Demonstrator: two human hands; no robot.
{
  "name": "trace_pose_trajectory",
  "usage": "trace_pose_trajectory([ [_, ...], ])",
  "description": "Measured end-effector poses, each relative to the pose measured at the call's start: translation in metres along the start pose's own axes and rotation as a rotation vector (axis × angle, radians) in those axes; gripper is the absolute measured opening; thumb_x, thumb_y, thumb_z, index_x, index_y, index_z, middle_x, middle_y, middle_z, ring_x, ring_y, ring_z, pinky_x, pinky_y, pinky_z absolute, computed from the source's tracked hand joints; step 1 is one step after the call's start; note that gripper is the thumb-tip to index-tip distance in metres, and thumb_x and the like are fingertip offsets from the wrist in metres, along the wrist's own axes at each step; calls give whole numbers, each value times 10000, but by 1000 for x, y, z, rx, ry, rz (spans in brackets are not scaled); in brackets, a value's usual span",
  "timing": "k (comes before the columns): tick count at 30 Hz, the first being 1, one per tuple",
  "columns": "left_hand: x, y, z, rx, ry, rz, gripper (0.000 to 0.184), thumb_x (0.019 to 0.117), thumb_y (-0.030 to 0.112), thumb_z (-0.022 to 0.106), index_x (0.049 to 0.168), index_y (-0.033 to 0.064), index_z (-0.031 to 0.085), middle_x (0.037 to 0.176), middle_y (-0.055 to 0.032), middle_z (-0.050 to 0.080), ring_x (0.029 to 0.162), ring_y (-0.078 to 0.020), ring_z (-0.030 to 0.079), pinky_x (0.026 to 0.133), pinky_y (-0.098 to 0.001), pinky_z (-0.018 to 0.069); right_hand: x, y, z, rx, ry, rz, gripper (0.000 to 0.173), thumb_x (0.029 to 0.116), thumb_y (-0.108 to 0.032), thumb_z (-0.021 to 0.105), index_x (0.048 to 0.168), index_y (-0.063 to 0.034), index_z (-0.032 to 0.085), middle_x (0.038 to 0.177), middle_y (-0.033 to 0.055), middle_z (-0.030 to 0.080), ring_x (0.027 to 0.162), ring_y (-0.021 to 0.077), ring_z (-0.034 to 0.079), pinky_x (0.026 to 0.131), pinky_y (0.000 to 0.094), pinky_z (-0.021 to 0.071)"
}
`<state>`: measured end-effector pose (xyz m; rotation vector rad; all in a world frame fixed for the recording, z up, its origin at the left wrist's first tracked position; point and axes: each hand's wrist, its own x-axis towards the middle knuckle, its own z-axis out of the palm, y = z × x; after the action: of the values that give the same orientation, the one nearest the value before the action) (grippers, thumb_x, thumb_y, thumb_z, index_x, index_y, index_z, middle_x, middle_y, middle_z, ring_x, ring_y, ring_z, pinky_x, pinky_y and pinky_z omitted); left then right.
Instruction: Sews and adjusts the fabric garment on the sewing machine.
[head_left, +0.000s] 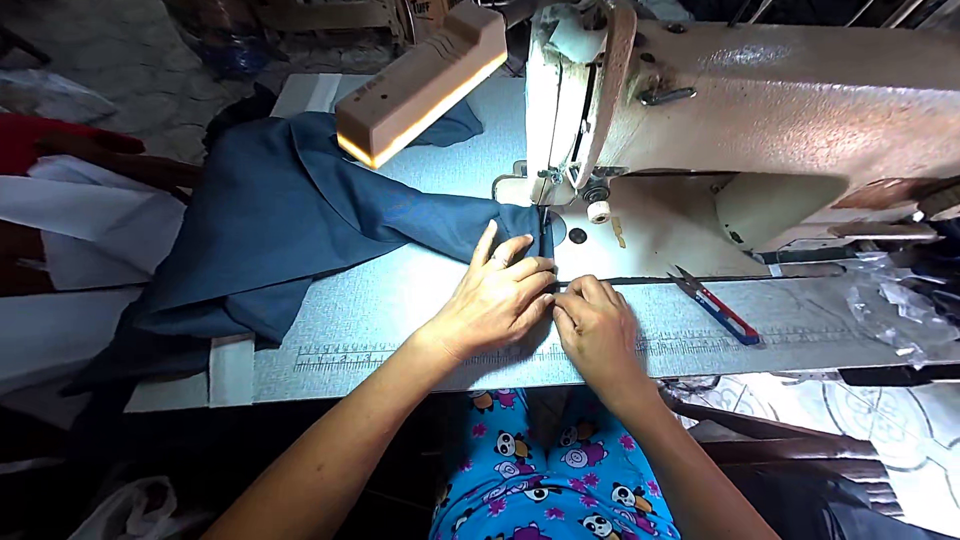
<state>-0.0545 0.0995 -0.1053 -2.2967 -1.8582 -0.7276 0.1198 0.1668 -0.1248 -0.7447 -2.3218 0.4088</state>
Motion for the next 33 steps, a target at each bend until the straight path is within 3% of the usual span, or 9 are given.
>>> trace_pose_trajectory([
  [4, -7, 14, 6, 76, -36, -103, 502, 1051, 433, 374, 1207, 160, 765, 1254, -115, 713, 1345, -432, 537, 1141, -779, 160, -1, 4, -2, -14, 10, -29, 162, 877, -88, 650, 893, -90, 812, 828, 103, 665, 791, 283, 648, 674, 441, 483],
  [7, -11, 19, 9, 63, -35, -159, 515, 1060, 452, 358, 1242, 173, 752, 1329, -130, 679, 1379, -442, 504, 1137, -772, 184, 2, 7, -2, -13, -8, -81, 160, 892, -107, 639, 886, -79, 796, 874, 107, 669, 804, 289, 630, 690, 451, 461],
  [11, -13, 23, 12, 36, -20, -207, 513, 1063, 457, 358, 1262, 182, 744, 1363, -147, 659, 1390, -459, 487, 1137, -764, 199, 9, 18, -3, -1, -83, -186, 176, 926, -115, 588, 885, -50, 747, 1207, 124, 726, 1092, 334, 665, 865, 526, 467],
  [13, -13, 23, 13, 14, -13, -222, 505, 1062, 455, 366, 1257, 188, 748, 1368, -159, 654, 1394, -465, 483, 1132, -767, 211, 12, 21, -4, -18, -136, -208, 194, 958, -134, 569, 909, -39, 731, 1286, 127, 711, 1251, 371, 624, 973, 586, 443],
  [21, -9, 13, 14, -126, -9, -255, 455, 1058, 405, 395, 1226, 202, 766, 1382, -171, 637, 1399, -454, 474, 1118, -727, 279, 25, 25, -5, -67, -201, -221, 213, 995, -149, 541, 942, -43, 718, 1293, 110, 711, 1309, 402, 581, 1046, 643, 377],
  [33, 11, -7, 13, -178, -35, -312, 429, 1059, 393, 431, 1228, 188, 768, 1434, -159, 613, 1430, -450, 443, 1165, -681, 261, 56, 34, 3, -36, -239, -207, 160, 969, -94, 578, 944, -3, 707, 1225, 133, 724, 1289, 423, 590, 1118, 746, 243],
])
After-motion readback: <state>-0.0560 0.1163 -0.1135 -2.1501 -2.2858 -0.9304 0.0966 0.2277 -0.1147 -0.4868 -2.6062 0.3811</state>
